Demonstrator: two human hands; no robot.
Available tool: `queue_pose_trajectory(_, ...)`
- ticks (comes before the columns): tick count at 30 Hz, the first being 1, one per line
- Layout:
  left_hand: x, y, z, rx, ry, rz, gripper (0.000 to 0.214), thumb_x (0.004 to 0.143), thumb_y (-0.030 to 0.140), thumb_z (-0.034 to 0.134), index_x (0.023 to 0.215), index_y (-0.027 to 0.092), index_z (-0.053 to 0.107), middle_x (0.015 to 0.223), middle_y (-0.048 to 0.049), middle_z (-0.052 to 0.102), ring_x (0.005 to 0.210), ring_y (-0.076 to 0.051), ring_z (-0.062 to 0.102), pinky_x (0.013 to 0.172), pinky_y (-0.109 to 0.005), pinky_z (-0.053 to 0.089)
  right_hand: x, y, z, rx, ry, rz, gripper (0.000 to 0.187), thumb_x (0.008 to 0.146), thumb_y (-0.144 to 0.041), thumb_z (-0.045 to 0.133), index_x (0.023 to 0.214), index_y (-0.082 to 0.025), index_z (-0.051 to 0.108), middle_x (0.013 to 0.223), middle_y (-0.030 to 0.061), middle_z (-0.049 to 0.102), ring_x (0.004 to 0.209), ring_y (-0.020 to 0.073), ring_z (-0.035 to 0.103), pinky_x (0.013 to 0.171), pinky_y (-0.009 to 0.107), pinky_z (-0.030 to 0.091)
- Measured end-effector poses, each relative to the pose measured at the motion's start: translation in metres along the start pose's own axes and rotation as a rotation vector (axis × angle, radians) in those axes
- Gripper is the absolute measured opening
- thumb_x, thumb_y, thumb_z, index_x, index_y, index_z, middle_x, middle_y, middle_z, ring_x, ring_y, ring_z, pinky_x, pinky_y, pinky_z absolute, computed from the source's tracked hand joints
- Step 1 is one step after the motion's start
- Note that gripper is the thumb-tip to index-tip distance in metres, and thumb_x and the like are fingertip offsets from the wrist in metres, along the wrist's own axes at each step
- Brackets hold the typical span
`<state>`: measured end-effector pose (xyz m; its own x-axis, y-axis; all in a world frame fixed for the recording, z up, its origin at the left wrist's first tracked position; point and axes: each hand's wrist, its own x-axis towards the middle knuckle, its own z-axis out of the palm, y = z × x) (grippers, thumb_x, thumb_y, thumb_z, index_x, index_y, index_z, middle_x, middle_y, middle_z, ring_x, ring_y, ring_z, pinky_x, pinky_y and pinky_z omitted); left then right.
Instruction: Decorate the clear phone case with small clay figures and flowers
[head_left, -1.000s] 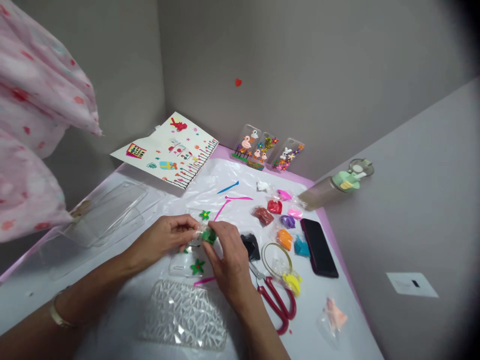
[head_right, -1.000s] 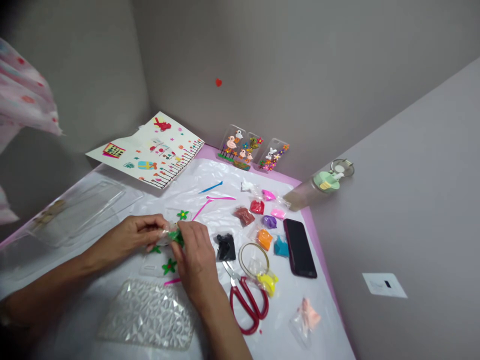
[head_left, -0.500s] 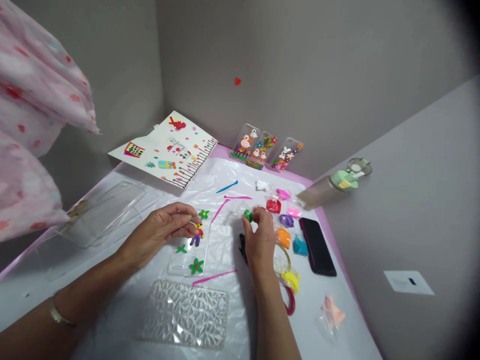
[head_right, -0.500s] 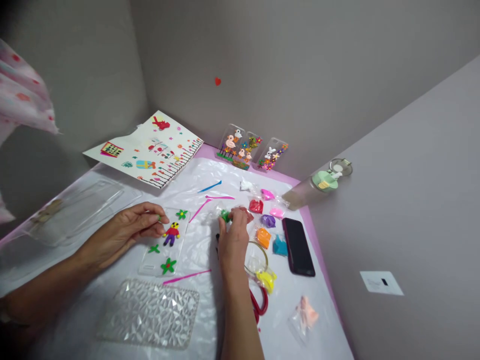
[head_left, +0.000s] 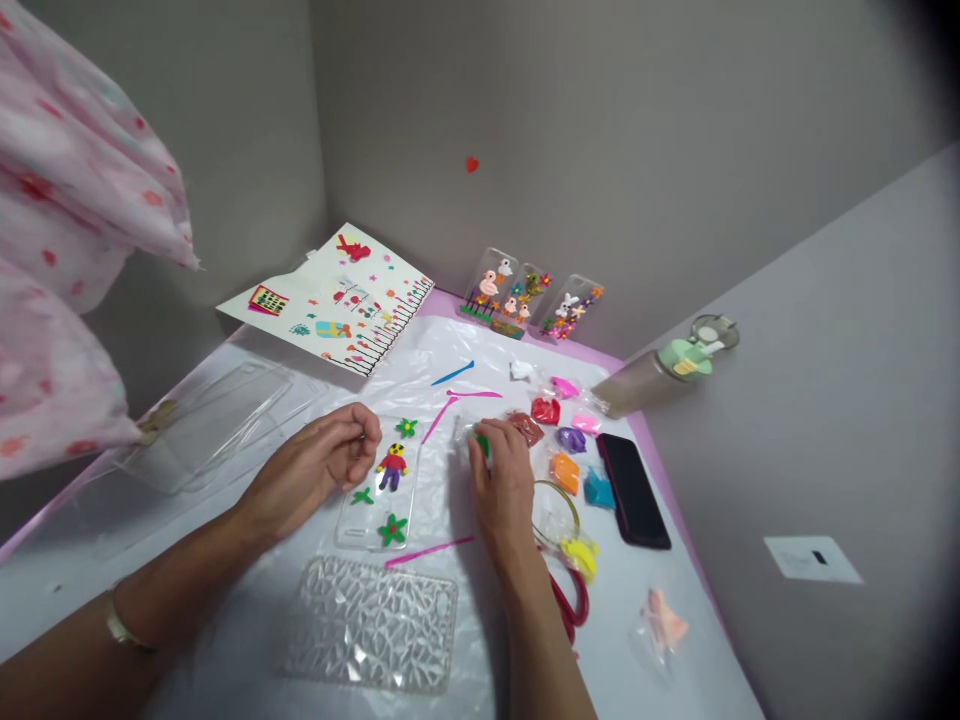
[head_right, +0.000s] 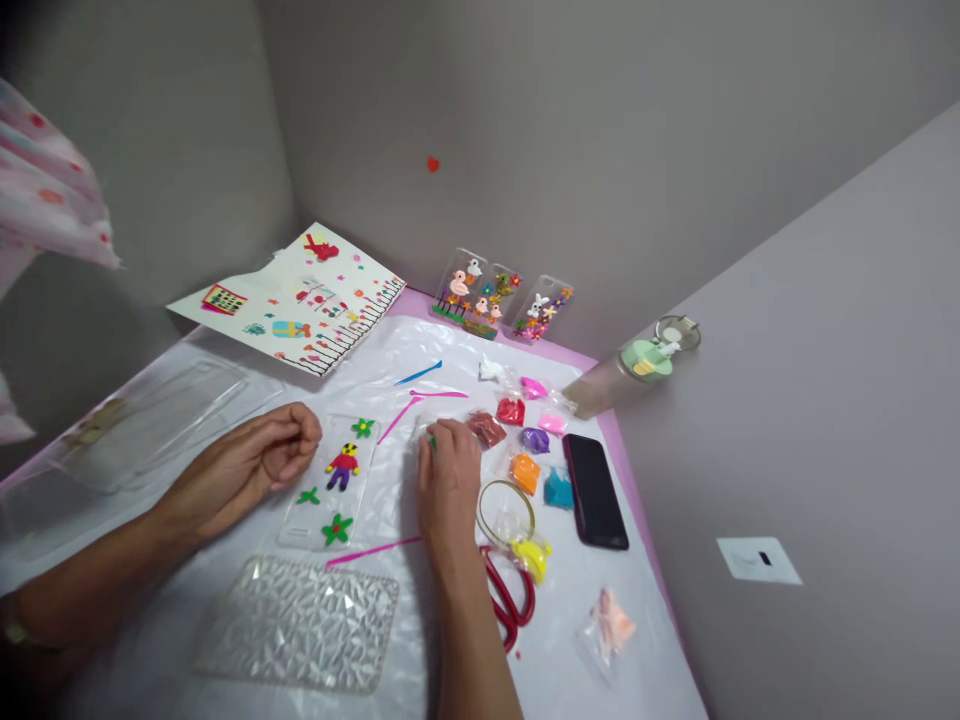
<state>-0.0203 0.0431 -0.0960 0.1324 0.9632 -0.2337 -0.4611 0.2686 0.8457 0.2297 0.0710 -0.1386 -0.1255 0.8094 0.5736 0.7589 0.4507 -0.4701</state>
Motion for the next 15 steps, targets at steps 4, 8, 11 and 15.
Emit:
queue_pose_trajectory(4,0.001,0.001,0.000,0.016,0.007,-0.009,0.031,0.087,0.047,0.088,0.099,0.022,0.075,0.068,0.0074,0.061,0.045,-0.003,0.046,0.042,-0.013,0.035,-0.001,-0.017,-0.002,0.043,-0.006,-0.002,0.018,0.111,-0.024,0.053,0.115,-0.020,0.071,0.119,0.0118,0.074,0.113,0.0251,0.067,0.100,0.043,0.055)
queue_pose_trajectory(8,0.001,0.003,0.001,0.060,0.015,-0.012,0.048,0.077,0.062,0.095,0.086,0.021,0.072,0.061,0.0079,0.060,0.039,-0.004,0.041,0.036,-0.016,0.027,-0.001,-0.028,-0.002,0.088,-0.005,-0.025,0.018,0.111,-0.022,0.053,0.114,-0.021,0.070,0.115,0.0102,0.075,0.112,0.0244,0.068,0.101,0.041,0.055)
queue_pose_trajectory(11,0.000,0.004,-0.001,0.104,0.023,-0.017,0.057,0.071,0.071,0.095,0.072,0.019,0.069,0.048,0.0089,0.050,0.037,-0.003,0.031,0.037,-0.016,0.019,-0.001,-0.034,-0.002,0.118,-0.007,-0.055,0.017,0.111,-0.021,0.053,0.113,-0.021,0.070,0.110,0.0090,0.076,0.108,0.0234,0.068,0.098,0.040,0.055)
queue_pose_trajectory(15,0.000,0.003,-0.003,0.154,0.056,-0.009,0.055,0.073,0.070,0.093,0.068,0.018,0.073,0.044,0.0084,0.047,0.039,-0.003,0.026,0.040,-0.016,0.015,-0.001,-0.041,-0.003,0.142,-0.028,-0.087,0.017,0.111,-0.020,0.054,0.111,-0.021,0.071,0.106,0.0078,0.076,0.102,0.0225,0.069,0.095,0.038,0.055)
